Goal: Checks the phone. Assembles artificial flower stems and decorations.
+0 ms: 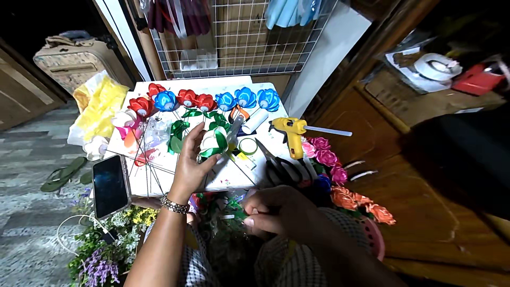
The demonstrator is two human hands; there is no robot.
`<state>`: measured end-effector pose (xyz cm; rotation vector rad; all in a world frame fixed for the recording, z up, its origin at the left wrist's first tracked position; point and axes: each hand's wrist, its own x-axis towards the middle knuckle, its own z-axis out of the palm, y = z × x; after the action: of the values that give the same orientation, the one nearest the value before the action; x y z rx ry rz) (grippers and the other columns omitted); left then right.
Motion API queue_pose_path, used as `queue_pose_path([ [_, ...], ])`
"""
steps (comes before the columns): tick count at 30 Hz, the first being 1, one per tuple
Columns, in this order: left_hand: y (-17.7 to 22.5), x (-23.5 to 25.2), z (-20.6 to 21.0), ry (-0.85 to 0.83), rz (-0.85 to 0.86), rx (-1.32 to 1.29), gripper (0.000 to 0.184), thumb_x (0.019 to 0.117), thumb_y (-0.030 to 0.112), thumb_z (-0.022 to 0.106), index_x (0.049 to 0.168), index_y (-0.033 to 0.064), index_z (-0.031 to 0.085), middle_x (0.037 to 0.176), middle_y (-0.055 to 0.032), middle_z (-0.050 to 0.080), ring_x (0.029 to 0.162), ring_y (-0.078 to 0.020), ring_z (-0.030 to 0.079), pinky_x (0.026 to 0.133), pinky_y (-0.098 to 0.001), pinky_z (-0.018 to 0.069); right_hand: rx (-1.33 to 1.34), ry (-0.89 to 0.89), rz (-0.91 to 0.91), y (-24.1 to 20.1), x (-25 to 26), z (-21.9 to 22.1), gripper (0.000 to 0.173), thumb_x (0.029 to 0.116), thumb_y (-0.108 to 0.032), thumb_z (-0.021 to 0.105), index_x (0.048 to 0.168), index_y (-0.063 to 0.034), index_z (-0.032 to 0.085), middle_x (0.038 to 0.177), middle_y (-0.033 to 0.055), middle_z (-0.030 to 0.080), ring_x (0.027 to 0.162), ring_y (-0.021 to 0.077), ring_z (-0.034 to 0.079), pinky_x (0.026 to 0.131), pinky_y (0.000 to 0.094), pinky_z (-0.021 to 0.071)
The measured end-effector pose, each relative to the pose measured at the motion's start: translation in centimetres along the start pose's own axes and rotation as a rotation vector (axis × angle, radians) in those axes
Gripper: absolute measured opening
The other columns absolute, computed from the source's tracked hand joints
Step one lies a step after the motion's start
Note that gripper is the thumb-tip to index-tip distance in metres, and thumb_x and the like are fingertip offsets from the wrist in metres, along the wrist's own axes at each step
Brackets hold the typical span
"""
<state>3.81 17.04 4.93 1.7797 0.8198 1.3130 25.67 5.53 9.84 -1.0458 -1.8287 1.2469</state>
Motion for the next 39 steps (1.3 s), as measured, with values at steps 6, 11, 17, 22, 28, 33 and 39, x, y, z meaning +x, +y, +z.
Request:
queue_pose_path([
  [6,0.0,-0.1,0.9,0.019,-0.106,0.024,0.088,0.0808,0.008,0.077,0.157,0.0153,0.033,0.146,-0.0094,0.049,0.119,-0.0158,0.058,0.089,-0.0310,0.0550,-0.308,-0.034,-0.070,0.0,0.1,1.1,0.017,0.0929,-0.017,0.063,0.098,-0.0064,0.075,0.059,-0.0048,0.046,0.053,0.0013,0.037,0.052,0.0184,0.0325],
  [11,-0.1,-0.1,1.7,0.102,-0.180,0.071,0.079,0.0846,0.011,0.081,0.153,0.0141,0.040,0.144,-0.0104,0.051,0.108,-0.0141,0.065,0.081,-0.0300,0.0579,-0.376,-0.062,-0.026,0.0,0.1,2.6,0.017,0.0949,-0.019,0.060,0.096,-0.0096,0.074,0.058,-0.0007,0.049,0.052,0.0105,0.042,0.052,0.0299,0.0386],
  [17,0.5,-0.1,1.4,0.065,-0.274,0.015,0.069,0.0875,0.002,0.076,0.149,0.0134,0.048,0.128,-0.0078,0.066,0.091,-0.0099,0.071,0.077,-0.0266,0.0604,-0.295,-0.043,-0.182,0.2,-0.2,2.0,0.013,0.0922,-0.018,0.065,0.092,-0.0098,0.075,0.073,0.0002,0.061,0.066,0.0044,0.054,0.061,0.0199,0.0441],
  [22,0.8,-0.3,1.2,0.029,-0.288,-0.135,0.065,0.0882,0.000,0.072,0.147,0.0174,0.050,0.122,-0.0019,0.066,0.082,-0.0052,0.067,0.068,-0.0210,0.0571,0.084,0.167,-0.267,-0.6,0.3,-1.9,0.020,0.0899,-0.038,0.074,0.090,-0.0179,0.073,0.120,-0.0104,0.067,0.108,-0.0016,0.061,0.089,0.0187,0.0540],
  [28,1.0,-0.7,2.1,-0.124,-0.193,-0.275,0.068,0.0872,-0.001,0.072,0.149,0.0143,0.048,0.117,0.0016,0.069,0.069,-0.0015,0.064,0.062,-0.0168,0.0556,0.352,0.428,-0.249,2.4,4.1,-2.8,0.014,0.0920,-0.019,0.067,0.083,-0.0105,0.073,0.141,0.0035,0.060,0.124,0.0129,0.059,0.096,0.0306,0.0545],
  [33,0.9,-0.7,2.5,-0.155,-0.191,-0.324,0.068,0.0880,-0.003,0.071,0.149,0.0122,0.046,0.120,0.0001,0.068,0.079,-0.0041,0.068,0.069,-0.0193,0.0582,0.374,0.415,-0.120,3.3,4.9,-1.4,0.017,0.0932,-0.014,0.063,0.079,-0.0075,0.071,0.144,0.0030,0.056,0.122,0.0105,0.058,0.094,0.0290,0.0535],
  [39,1.0,-0.7,2.6,-0.144,-0.181,-0.349,0.067,0.0879,-0.002,0.072,0.148,0.0110,0.046,0.123,-0.0020,0.067,0.085,-0.0063,0.069,0.072,-0.0209,0.0594,0.468,0.416,-0.163,4.1,5.3,-0.9,0.016,0.0945,-0.014,0.064,0.082,-0.0083,0.072,0.134,0.0059,0.063,0.125,0.0135,0.058,0.100,0.0310,0.0517],
])
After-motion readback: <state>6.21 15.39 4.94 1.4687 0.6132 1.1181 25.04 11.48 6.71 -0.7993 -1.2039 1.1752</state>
